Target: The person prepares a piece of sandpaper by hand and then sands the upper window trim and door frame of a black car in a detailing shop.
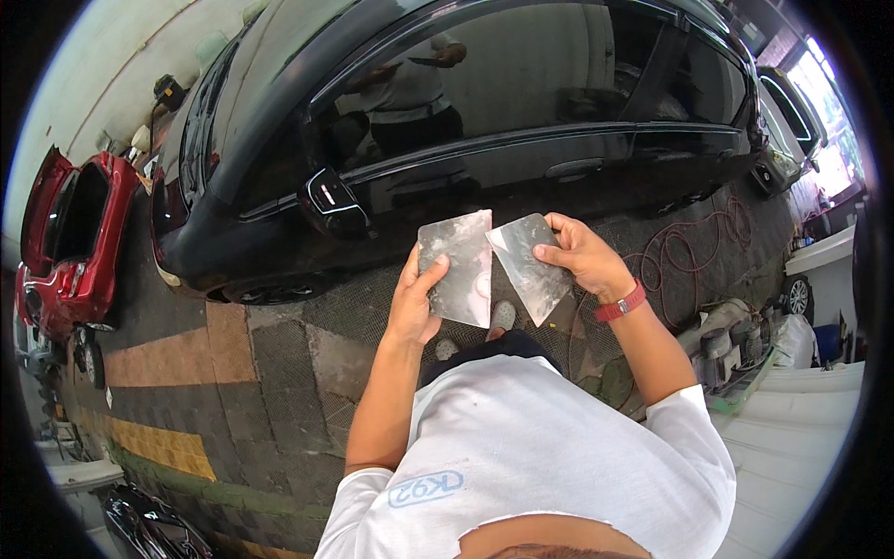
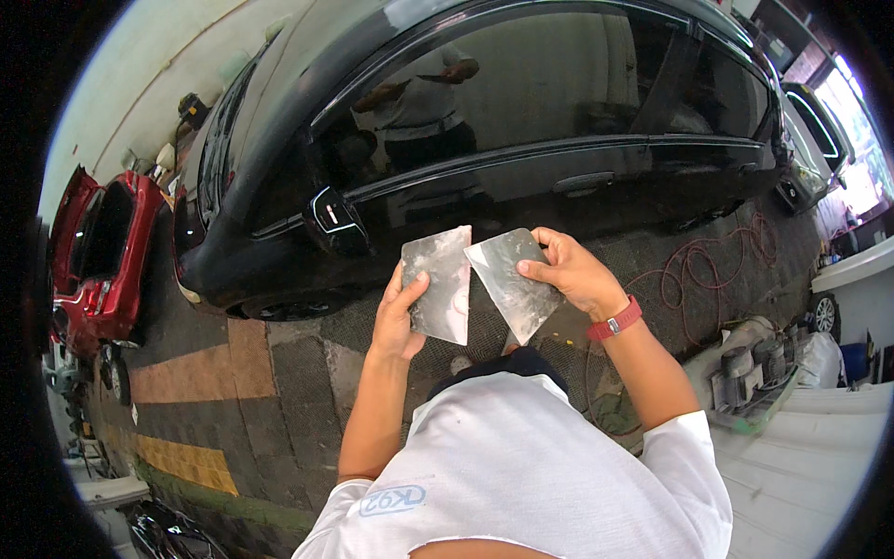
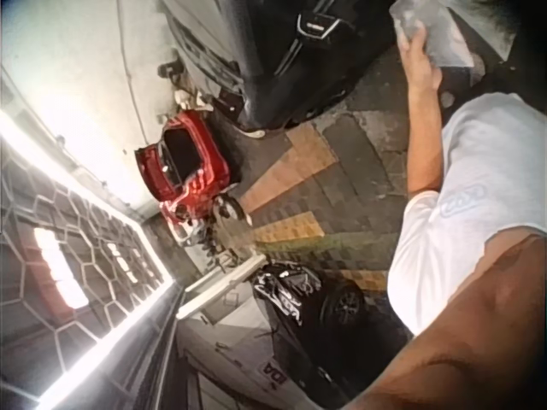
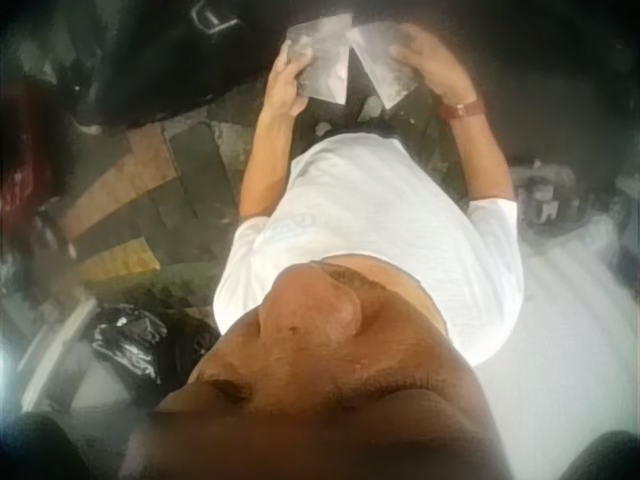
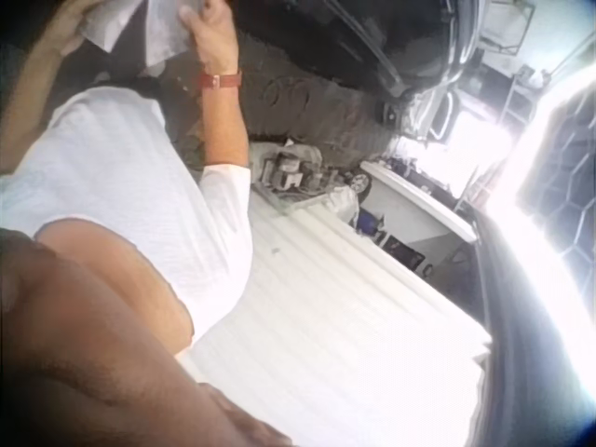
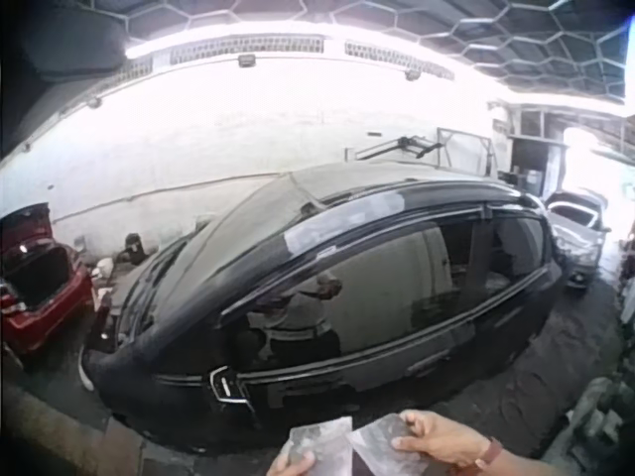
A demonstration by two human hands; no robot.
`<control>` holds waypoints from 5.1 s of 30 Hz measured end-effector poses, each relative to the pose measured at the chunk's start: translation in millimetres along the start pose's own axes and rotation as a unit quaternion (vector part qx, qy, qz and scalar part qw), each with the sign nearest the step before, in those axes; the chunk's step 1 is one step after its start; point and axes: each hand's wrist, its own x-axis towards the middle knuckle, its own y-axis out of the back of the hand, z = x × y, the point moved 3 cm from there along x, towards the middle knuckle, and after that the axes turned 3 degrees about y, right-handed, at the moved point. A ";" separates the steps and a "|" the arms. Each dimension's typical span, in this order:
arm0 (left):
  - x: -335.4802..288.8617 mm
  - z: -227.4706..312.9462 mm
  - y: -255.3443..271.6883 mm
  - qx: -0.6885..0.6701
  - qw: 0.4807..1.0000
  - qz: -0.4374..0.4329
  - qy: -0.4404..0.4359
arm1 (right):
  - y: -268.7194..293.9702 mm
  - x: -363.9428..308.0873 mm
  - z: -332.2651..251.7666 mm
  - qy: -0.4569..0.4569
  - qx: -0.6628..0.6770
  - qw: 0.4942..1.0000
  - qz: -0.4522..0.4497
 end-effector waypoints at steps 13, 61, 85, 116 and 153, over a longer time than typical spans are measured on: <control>-7.9 25.1 -13.4 0.216 0.969 -0.021 -0.114 | -80.7 -12.5 -83.4 0.339 -0.641 0.680 0.105; -13.4 20.2 2.4 -0.023 0.981 0.111 -0.157 | -68.6 -30.8 -40.8 0.232 -0.079 0.964 0.107; -9.3 15.1 4.6 0.256 0.894 0.191 -0.315 | -101.1 -43.9 -19.0 0.277 -0.693 0.664 -0.047; -24.9 23.2 18.5 -0.043 0.988 0.048 -0.141 | -48.8 -0.5 -19.8 0.072 -0.021 0.996 0.052; 86.7 -82.5 -141.9 0.029 0.975 0.110 -0.192 | 83.5 -76.6 -57.5 0.318 -0.428 0.845 0.032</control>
